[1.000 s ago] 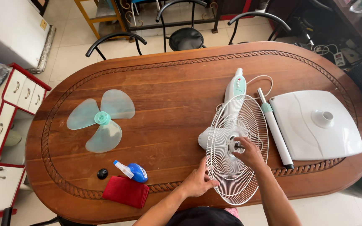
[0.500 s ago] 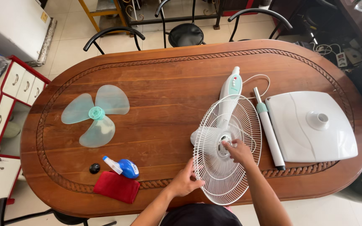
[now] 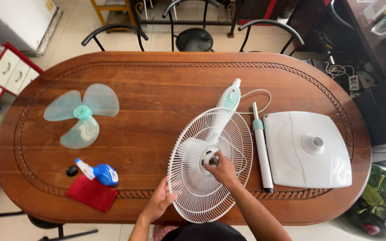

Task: The person disassembles a standing electric fan on a wooden table. They remove the fan head from the base, detach the stand, and then remove the front grille, fan blades, and central hub components, placing each part on the table.

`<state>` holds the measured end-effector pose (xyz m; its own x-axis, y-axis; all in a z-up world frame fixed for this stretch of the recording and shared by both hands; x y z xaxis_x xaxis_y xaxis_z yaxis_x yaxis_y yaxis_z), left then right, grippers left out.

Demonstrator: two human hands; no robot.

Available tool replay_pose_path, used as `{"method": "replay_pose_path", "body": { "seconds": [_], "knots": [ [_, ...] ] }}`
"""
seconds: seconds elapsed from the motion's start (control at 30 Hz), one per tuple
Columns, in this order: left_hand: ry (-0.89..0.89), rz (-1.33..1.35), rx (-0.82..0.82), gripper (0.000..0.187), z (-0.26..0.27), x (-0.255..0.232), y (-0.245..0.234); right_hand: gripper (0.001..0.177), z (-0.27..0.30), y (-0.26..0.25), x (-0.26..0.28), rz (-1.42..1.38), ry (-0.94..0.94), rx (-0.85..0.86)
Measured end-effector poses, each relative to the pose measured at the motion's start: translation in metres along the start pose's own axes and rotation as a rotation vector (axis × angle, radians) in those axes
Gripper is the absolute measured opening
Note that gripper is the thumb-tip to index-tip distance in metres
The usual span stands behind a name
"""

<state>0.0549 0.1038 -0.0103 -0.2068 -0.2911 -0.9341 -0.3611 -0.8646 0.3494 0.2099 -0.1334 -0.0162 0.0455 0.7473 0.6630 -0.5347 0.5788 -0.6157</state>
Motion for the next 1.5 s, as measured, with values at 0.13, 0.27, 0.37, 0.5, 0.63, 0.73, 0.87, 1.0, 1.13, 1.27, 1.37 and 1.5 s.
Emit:
{"method": "replay_pose_path", "body": {
  "seconds": [0.13,0.27,0.37,0.5,0.63,0.73,0.87,1.0,1.13,1.27,1.37,1.5],
  "knots": [
    [0.028,0.05,-0.113,0.09,0.006,0.005,0.01,0.057,0.003,0.0,-0.002,0.144,-0.225,-0.02],
    [-0.063,0.038,-0.148,0.089,0.009,0.006,0.01,0.06,0.002,-0.003,0.0,0.261,-0.095,0.13],
    [-0.127,0.028,-0.098,0.091,0.002,-0.004,0.006,0.065,0.002,-0.006,0.003,0.334,-0.067,0.164],
    [-0.263,0.036,-0.062,0.098,0.006,-0.015,0.005,0.07,-0.001,-0.005,-0.002,0.413,-0.151,0.179],
    [-0.312,-0.041,-0.021,0.099,-0.006,-0.024,0.007,0.066,0.002,-0.013,-0.015,0.417,-0.22,0.152],
    [-0.223,-0.01,0.025,0.095,-0.01,-0.024,0.011,0.064,-0.003,-0.014,-0.012,0.393,-0.284,0.109],
    [-0.385,-0.046,-0.028,0.098,-0.005,-0.018,0.0,0.069,0.002,-0.018,-0.004,0.376,-0.135,0.205],
    [-0.344,0.037,0.0,0.098,-0.004,-0.006,-0.002,0.065,0.013,-0.017,-0.003,0.297,-0.085,0.211],
    [-0.289,-0.001,0.038,0.099,-0.007,-0.013,0.001,0.069,0.002,-0.018,-0.009,0.043,-0.136,0.095],
    [-0.319,0.012,0.037,0.102,-0.008,-0.014,-0.001,0.067,-0.017,-0.014,-0.022,-0.164,0.002,0.13],
    [-0.327,-0.007,0.038,0.104,-0.008,-0.016,-0.003,0.077,-0.025,-0.009,-0.024,-0.053,0.026,0.205],
    [-0.337,0.001,0.008,0.105,-0.01,-0.018,0.0,0.091,-0.035,-0.001,-0.03,0.099,0.082,0.241]
  ]
}}
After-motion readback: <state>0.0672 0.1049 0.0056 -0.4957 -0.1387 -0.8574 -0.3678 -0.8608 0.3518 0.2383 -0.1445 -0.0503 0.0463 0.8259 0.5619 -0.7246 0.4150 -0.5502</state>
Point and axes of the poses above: each hand's wrist, its own z-axis away from the middle knuckle, its own y-axis out of the palm, x = y × z, the point moved 4 cm from there along -z, towards the middle knuckle, and after that the axes turned 13 degrees about x, right-handed, at the moved point
